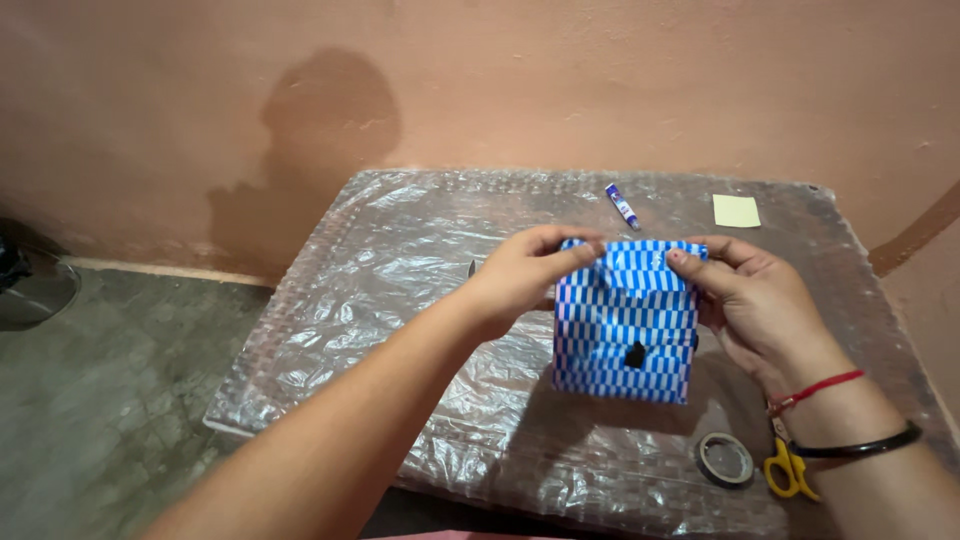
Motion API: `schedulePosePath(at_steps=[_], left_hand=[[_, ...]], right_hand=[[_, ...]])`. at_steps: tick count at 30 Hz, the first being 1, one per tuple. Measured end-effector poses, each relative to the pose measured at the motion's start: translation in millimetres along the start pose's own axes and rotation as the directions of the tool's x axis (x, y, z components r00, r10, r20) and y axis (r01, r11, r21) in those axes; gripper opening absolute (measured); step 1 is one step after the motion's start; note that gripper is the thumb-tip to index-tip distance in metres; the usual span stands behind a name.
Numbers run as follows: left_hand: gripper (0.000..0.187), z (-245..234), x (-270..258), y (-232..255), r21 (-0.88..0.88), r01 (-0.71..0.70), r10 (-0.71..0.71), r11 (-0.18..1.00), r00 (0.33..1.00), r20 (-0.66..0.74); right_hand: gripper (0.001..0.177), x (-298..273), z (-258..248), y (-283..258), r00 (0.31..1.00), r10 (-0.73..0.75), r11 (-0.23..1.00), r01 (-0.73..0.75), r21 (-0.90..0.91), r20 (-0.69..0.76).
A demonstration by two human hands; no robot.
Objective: The person assembles a blue and white checkered paper box by folding the flaps and securing them with black tape. They use scissors to cut the tape and repeatedly adjust the box's shape.
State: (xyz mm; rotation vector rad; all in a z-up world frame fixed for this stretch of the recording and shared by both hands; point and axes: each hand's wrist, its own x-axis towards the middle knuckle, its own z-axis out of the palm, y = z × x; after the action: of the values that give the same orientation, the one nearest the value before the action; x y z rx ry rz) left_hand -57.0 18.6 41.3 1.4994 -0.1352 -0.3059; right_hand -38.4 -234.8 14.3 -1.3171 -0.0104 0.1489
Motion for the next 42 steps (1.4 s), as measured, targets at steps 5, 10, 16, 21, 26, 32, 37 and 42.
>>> schedulePosePath(at_steps=[5,10,16,21,26,32,37,42], left_hand=[[0.061,-12.9,-20.8,-11.2,-0.010,-0.060,0.060,0.998,0.998,-0.023],[0.061,-7.6,-21.6,-40.2,-0.014,-0.224,0.223,0.974,0.973,-0.068],[0.064,15.2,-33.1,-55.5,0.242,-0.259,0.314,0.935,0.923,-0.224],[0.065,19.5,-42.2,-54.2,0.373,-0.286,0.392,0.883,0.885,-0.249],[0.053,15.9,-40.7,-51.7,0.360,-0.308,0.410,0.881,0.876,-0.254],[0.041,18.4,-42.9,-50.2,0.279,-0.275,0.352,0.920,0.892,-0.282],[0.040,28.2,-41.8,-42.6,0.357,-0.243,0.369,0.902,0.863,-0.346],[0.063,50.9,-55.2,-35.3,0.518,-0.174,0.457,0.838,0.742,-0.490]], right_hand=[[0.016,3.3,-2.2,13.0,0.992,-0.123,0.986,0.120,0.114,0.018],[0.017,6.1,0.0,31.8,0.993,-0.115,0.974,0.109,0.198,0.017],[0.025,9.5,-5.9,59.3,0.970,-0.222,0.934,0.183,0.305,0.098],[0.059,-2.4,-10.1,50.4,0.995,-0.097,0.960,0.092,0.265,0.005],[0.058,-15.8,-5.9,32.5,0.962,-0.215,0.973,0.198,0.117,0.168],[0.048,-21.6,-8.6,28.0,0.964,-0.248,0.956,0.260,-0.135,0.099],[0.039,-23.5,-11.6,22.7,0.944,-0.305,0.867,0.329,-0.375,0.123],[0.032,-40.1,0.6,19.0,0.954,-0.294,0.850,0.232,-0.473,-0.059]])
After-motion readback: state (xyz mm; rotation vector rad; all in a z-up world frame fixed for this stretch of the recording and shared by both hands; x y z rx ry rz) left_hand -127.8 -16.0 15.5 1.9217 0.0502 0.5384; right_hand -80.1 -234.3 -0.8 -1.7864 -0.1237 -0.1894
